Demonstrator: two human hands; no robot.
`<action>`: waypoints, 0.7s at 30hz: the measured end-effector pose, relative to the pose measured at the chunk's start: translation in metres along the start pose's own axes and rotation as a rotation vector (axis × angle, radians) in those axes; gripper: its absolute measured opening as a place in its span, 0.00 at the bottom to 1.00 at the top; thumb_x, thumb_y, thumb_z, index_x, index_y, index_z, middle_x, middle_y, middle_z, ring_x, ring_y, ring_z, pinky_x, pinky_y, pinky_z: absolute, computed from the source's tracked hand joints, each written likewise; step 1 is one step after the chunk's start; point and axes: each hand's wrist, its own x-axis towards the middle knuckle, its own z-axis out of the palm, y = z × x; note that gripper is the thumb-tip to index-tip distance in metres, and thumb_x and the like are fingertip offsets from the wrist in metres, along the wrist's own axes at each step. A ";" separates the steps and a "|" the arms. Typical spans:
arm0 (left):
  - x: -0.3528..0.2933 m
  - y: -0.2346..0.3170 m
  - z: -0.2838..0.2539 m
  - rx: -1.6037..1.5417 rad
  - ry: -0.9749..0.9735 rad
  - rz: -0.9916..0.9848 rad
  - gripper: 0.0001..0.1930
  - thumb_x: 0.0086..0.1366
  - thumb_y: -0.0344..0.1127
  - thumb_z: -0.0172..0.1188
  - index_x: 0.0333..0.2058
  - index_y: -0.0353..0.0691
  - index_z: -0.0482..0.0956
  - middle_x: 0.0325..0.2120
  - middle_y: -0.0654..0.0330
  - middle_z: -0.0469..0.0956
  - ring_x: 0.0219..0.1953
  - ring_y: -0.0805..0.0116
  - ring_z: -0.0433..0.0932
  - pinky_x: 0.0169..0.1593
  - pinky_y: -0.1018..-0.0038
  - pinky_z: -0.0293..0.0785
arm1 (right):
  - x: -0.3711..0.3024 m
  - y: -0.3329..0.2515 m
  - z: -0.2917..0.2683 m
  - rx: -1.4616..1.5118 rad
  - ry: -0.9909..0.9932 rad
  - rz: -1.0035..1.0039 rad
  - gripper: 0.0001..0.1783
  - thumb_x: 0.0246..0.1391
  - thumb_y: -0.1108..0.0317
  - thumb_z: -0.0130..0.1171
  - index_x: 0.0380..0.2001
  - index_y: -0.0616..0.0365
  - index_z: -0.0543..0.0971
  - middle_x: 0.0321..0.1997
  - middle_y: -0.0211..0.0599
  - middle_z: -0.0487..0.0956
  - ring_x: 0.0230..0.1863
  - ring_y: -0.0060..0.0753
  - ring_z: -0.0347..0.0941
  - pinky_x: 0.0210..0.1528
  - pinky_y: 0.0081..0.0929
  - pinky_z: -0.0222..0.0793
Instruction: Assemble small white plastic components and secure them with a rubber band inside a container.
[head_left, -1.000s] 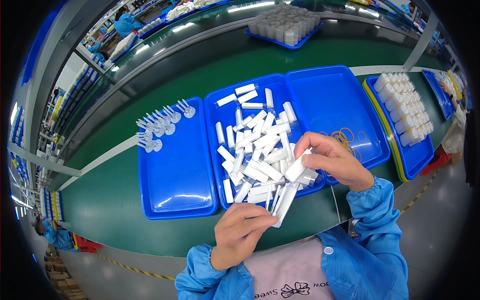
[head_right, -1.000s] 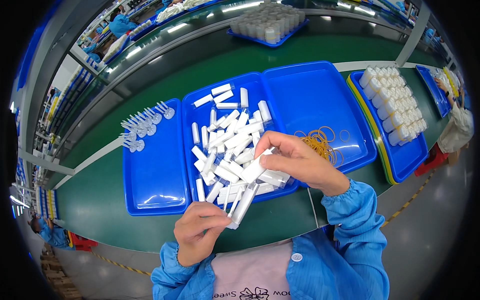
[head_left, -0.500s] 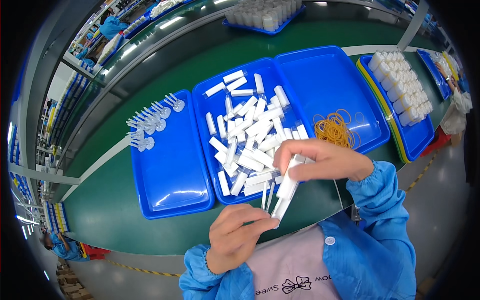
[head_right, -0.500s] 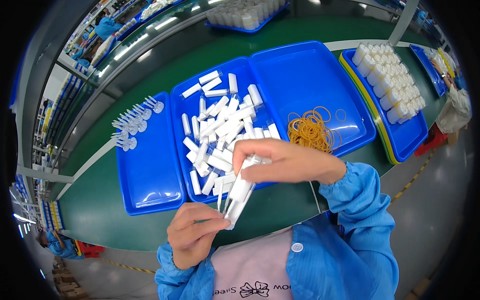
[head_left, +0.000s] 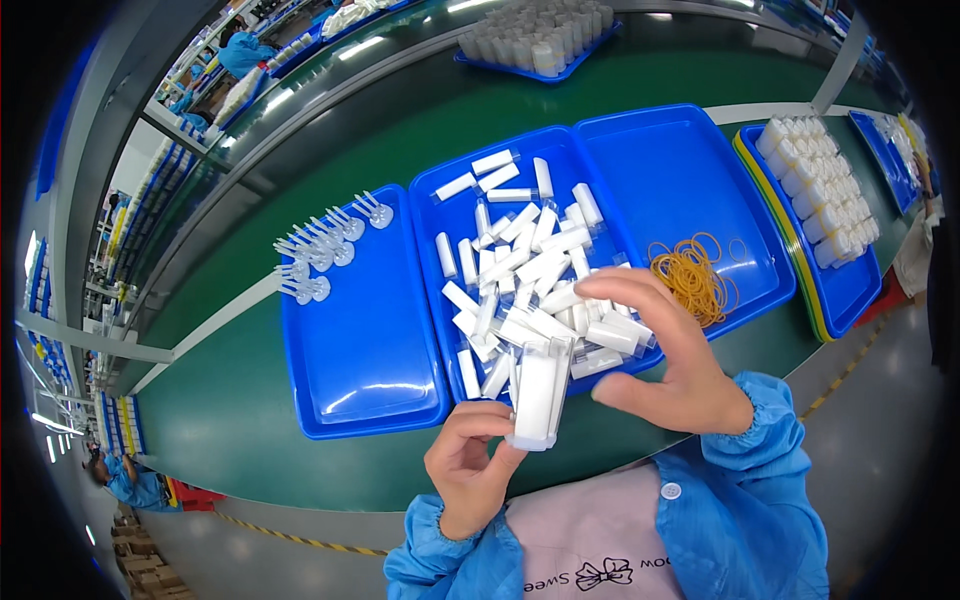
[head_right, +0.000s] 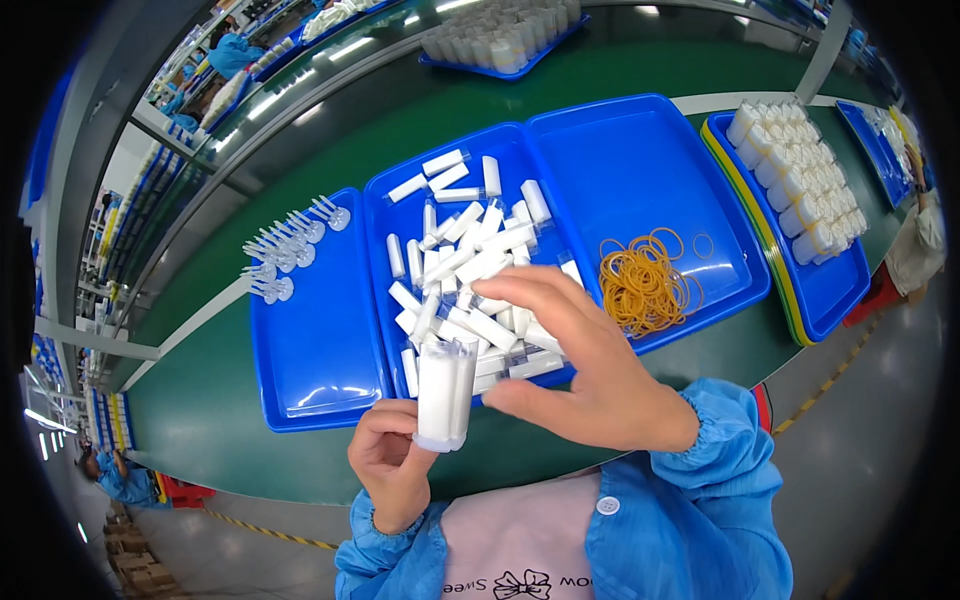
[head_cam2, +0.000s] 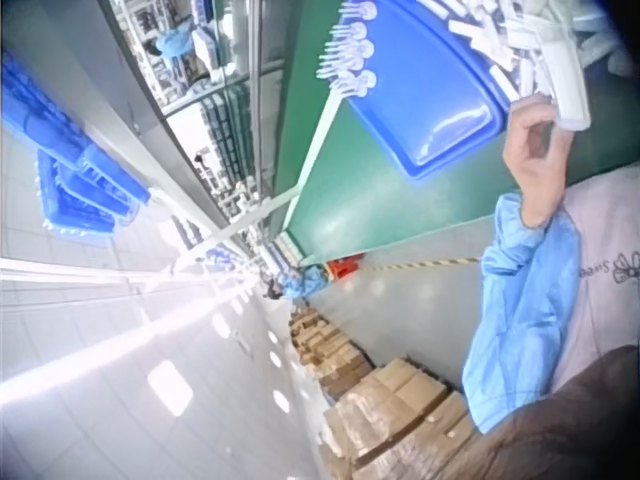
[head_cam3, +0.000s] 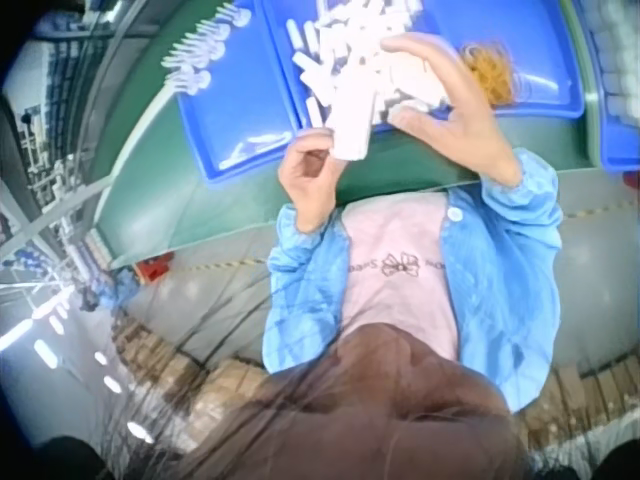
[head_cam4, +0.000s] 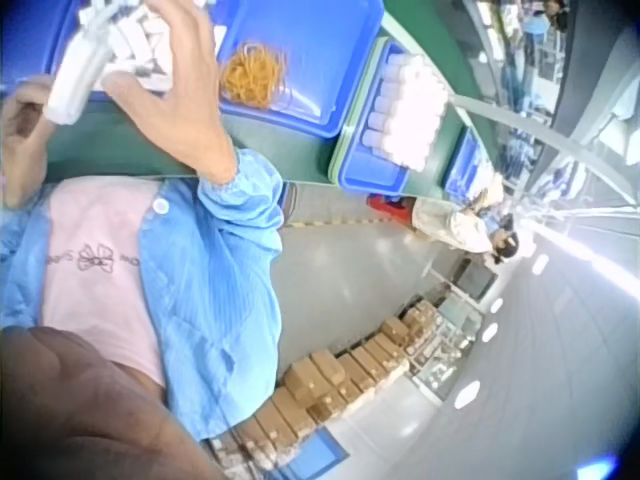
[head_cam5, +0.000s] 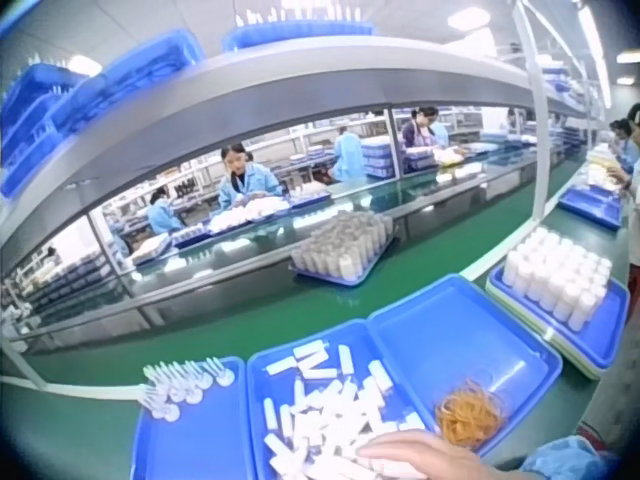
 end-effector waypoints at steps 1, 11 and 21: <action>0.000 -0.001 0.003 -0.015 0.017 0.008 0.09 0.55 0.21 0.64 0.33 0.34 0.73 0.35 0.54 0.74 0.36 0.71 0.74 0.41 0.76 0.72 | -0.006 0.000 0.000 0.059 -0.029 0.050 0.38 0.45 0.57 0.68 0.57 0.59 0.67 0.57 0.46 0.67 0.59 0.46 0.62 0.60 0.40 0.57; -0.010 -0.003 0.018 0.035 0.061 0.202 0.12 0.56 0.22 0.64 0.32 0.39 0.67 0.32 0.58 0.71 0.33 0.74 0.71 0.39 0.78 0.70 | -0.018 -0.012 0.037 -0.058 0.049 -0.031 0.49 0.33 0.53 0.74 0.59 0.60 0.64 0.58 0.48 0.66 0.60 0.51 0.61 0.60 0.45 0.57; 0.004 -0.012 0.007 -0.031 0.174 0.062 0.10 0.59 0.20 0.58 0.33 0.38 0.66 0.36 0.56 0.73 0.36 0.73 0.73 0.41 0.76 0.71 | 0.000 0.014 0.001 -0.115 -0.060 -0.024 0.44 0.34 0.58 0.72 0.57 0.61 0.68 0.59 0.48 0.68 0.61 0.52 0.62 0.62 0.43 0.57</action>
